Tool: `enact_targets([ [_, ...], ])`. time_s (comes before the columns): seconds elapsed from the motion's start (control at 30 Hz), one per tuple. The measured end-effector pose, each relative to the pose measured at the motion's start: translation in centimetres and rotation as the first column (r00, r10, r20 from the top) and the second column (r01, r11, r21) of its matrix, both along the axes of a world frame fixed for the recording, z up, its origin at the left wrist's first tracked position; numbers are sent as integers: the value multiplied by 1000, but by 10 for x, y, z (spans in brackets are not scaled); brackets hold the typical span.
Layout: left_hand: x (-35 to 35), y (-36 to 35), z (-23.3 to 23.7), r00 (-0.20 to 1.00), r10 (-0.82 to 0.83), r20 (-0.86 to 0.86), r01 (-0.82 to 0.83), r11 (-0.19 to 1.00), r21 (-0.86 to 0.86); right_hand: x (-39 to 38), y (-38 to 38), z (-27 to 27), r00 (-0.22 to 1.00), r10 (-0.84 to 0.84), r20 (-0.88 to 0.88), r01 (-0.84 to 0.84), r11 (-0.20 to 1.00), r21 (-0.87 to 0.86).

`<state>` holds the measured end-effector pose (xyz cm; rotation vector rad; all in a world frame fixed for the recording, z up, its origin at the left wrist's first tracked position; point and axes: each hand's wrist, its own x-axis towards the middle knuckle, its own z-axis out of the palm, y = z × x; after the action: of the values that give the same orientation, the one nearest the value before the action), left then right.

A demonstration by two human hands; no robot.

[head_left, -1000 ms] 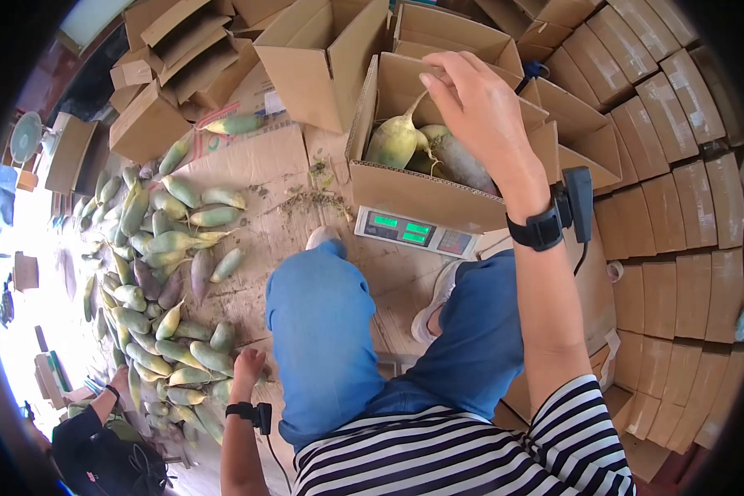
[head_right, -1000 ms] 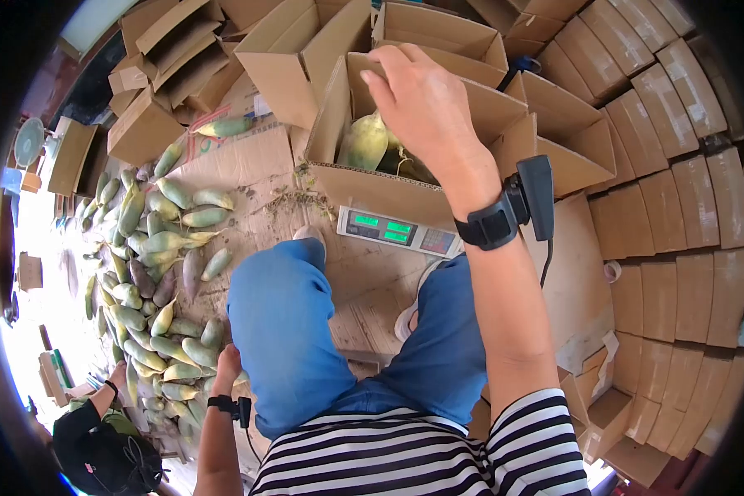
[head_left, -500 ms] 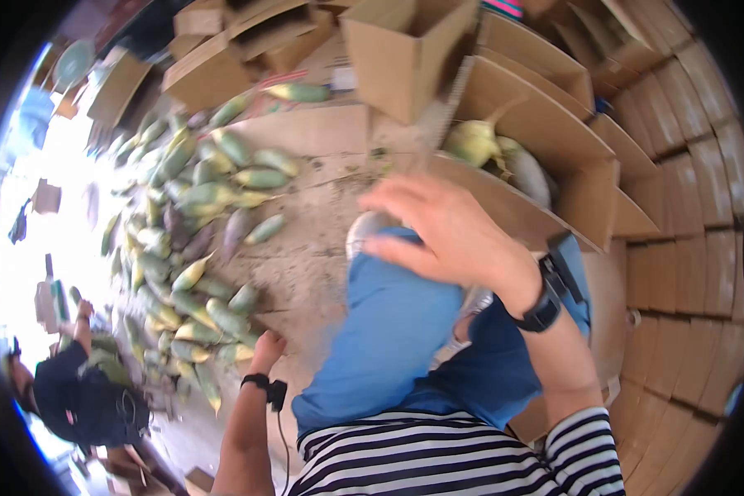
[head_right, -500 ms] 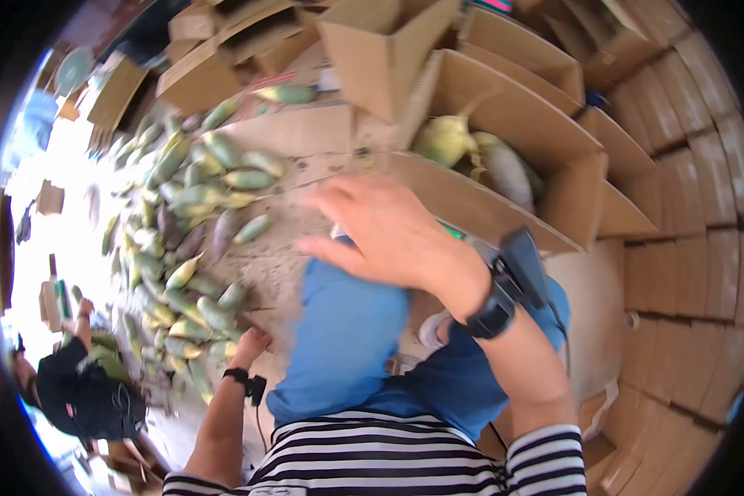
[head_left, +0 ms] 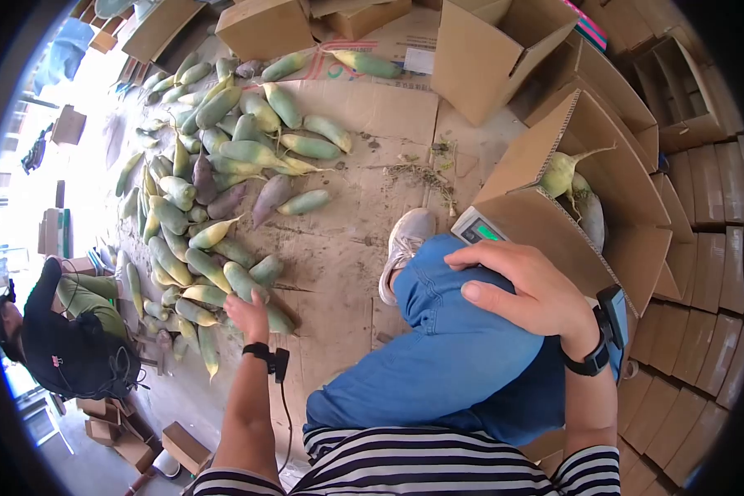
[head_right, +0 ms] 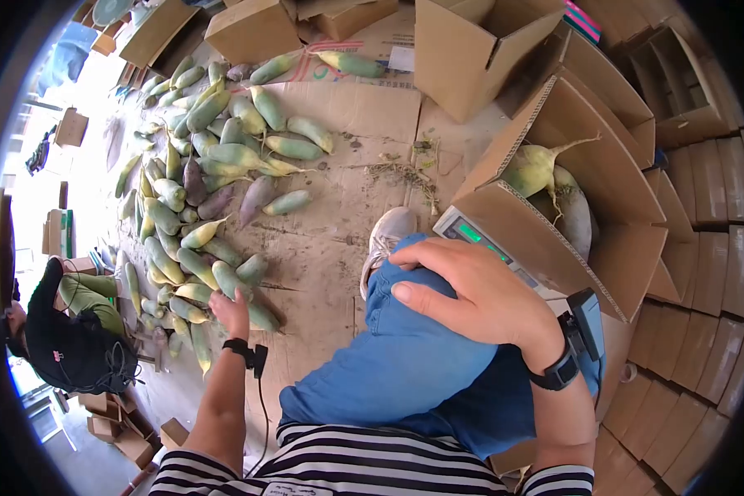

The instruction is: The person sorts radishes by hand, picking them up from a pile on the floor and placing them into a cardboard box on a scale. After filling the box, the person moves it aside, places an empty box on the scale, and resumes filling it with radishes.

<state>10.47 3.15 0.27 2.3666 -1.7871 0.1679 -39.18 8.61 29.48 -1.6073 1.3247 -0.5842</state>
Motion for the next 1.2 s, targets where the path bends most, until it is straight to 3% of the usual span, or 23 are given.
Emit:
enact_targets([
  [0.07,43,-17,-36,889,410,-203,-347,894,284,2,-4,-1,1000,11,11,-11,1000,7],
  [0.1,43,-26,-23,470,703,-534,-329,701,633,2,-3,0,1000,17,17,-18,1000,16],
  [0.13,28,-28,-4,244,728,-641,-236,686,689,3,-3,0,1000,-2,-1,2,1000,16],
  [0.2,62,-39,-56,-31,701,-712,-127,704,699,2,-2,-5,999,39,-26,-40,999,-22],
  [0.23,60,-45,-64,-116,719,-686,-156,668,727,1,1,-8,1000,27,-5,-27,999,-19],
  [0.27,77,-45,-83,-208,681,-702,-11,716,698,0,1,-12,1000,15,20,-15,1000,-22],
  [0.33,59,-54,-81,-490,690,-532,41,628,777,-1,2,-9,1000,8,22,-9,999,43],
  [0.4,17,-40,-54,-605,580,-545,-93,628,773,-2,5,-8,999,-27,18,26,999,40],
  [0.47,-20,-13,-10,-506,597,-622,53,742,669,-2,6,-10,999,-43,24,42,998,35],
  [0.6,-107,10,82,-475,627,-617,172,754,634,-5,12,-18,995,-86,50,86,996,1],
  [0.63,-133,14,112,-377,623,-685,274,782,560,-5,13,-18,992,-104,64,105,994,-15],
  [0.73,-179,6,172,-199,544,-815,476,781,405,-9,17,-18,972,-232,39,235,968,-88],
  [0.77,-197,2,194,-109,315,-943,574,794,199,-12,21,-15,968,-246,42,249,963,-97],
  [0.8,-217,-1,217,-52,49,-997,676,737,1,-14,24,-9,948,-307,89,318,935,-159],
  [0.83,-238,-1,242,-49,37,-998,686,727,-7,-16,28,-4,922,-362,140,385,897,-218],
  [0.9,-285,5,286,-13,-360,-933,797,560,-227,-21,33,9,886,-361,291,435,863,-255],
  [0.93,-307,10,299,-15,-369,-929,804,547,-231,-24,36,15,840,-336,425,474,837,-274],
  [0.97,-329,17,309,66,-561,-825,818,504,-277,-28,39,18,835,-343,429,484,829,-280],
  [1.0,-349,23,319,139,-722,-678,834,455,-313,-33,42,21,712,-372,595,613,743,-269],
  [1.03,-369,27,330,137,-724,-676,838,449,-311,-39,45,24,562,-370,740,725,650,-227],
  [1.1,-395,33,346,101,-818,-567,927,284,-245,-72,57,39,522,-446,727,757,634,-156],
  [1.13,-396,36,349,106,-816,-568,931,283,-233,-89,60,38,557,-531,638,805,535,-257],
  [1.2,-398,40,354,-54,-934,-354,987,3,-159,-123,70,32,513,-699,499,858,399,-324],
])
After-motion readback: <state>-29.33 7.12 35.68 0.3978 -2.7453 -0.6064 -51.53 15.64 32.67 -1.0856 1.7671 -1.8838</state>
